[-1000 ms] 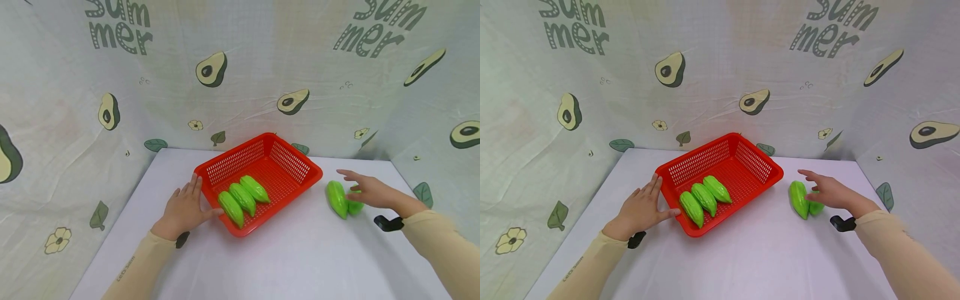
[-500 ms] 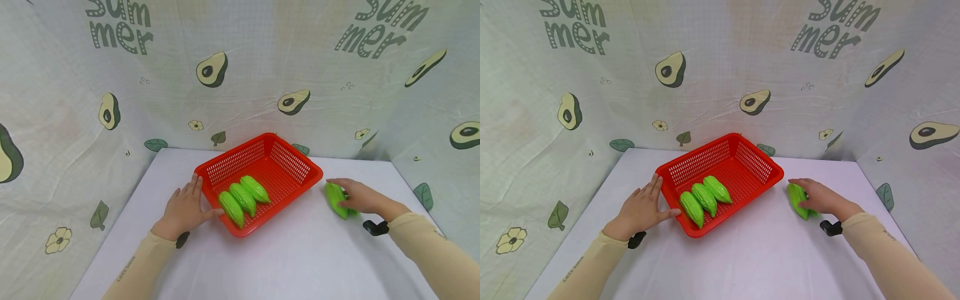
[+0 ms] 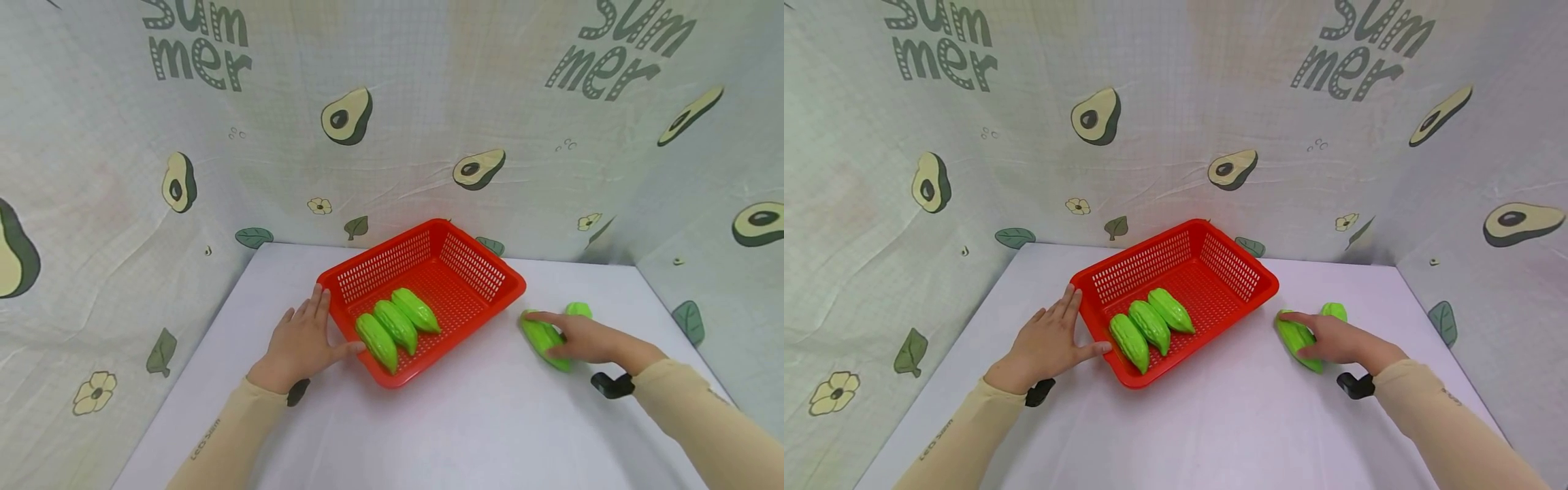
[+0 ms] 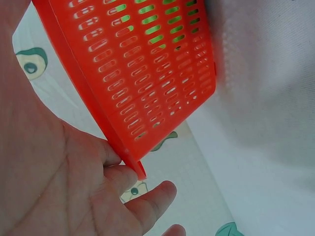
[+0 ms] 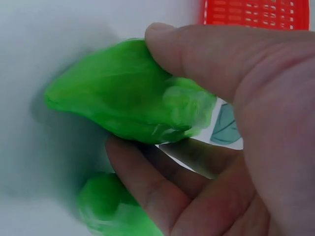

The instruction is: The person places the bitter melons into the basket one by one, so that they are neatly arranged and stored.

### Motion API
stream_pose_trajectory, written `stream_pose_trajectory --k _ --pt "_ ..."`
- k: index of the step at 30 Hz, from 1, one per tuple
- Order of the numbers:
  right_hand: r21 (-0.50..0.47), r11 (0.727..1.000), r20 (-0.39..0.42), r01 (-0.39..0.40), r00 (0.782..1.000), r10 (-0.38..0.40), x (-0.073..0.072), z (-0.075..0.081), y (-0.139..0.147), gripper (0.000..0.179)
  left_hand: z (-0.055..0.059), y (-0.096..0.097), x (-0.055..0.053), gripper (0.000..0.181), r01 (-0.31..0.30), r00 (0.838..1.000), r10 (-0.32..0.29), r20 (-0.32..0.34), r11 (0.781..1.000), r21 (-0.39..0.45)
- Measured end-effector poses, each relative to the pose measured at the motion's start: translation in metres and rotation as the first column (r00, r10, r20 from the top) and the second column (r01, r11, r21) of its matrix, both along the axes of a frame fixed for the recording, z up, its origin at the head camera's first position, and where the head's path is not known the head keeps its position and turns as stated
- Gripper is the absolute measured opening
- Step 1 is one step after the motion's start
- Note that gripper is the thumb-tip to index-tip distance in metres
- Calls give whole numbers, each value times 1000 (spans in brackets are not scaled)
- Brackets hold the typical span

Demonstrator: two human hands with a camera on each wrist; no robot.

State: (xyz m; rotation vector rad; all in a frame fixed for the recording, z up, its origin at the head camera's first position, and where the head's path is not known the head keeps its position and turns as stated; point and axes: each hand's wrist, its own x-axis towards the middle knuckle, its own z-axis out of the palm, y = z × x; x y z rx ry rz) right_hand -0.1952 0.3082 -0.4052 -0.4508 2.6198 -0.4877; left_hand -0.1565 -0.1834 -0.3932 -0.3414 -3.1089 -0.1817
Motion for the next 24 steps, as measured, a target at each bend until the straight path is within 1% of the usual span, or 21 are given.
stream_pose_trajectory --k 7,12,15,17,22,24 --pt "2 1000 -31 8 999 -8 3 -7 5 74 -1 0 1 121 2 1000 -2 -3 1000 2" --pt "1 1000 -75 9 997 -9 9 -4 8 74 -2 0 1 120 4 1000 -4 -6 1000 -3" --pt "-8 1000 -83 1 997 -1 14 1 12 75 -1 0 1 121 6 1000 -6 -13 1000 -8" --pt "-9 1000 -85 18 996 -18 18 6 14 76 0 0 2 121 7 1000 -7 -17 1000 -8" --pt "-67 997 -70 31 997 -35 25 21 25 77 -1 0 2 121 5 1000 -5 -17 1000 -5" --pt "-104 994 -56 30 998 -36 27 27 30 78 -1 0 1 122 3 1000 -3 -15 1000 -4"
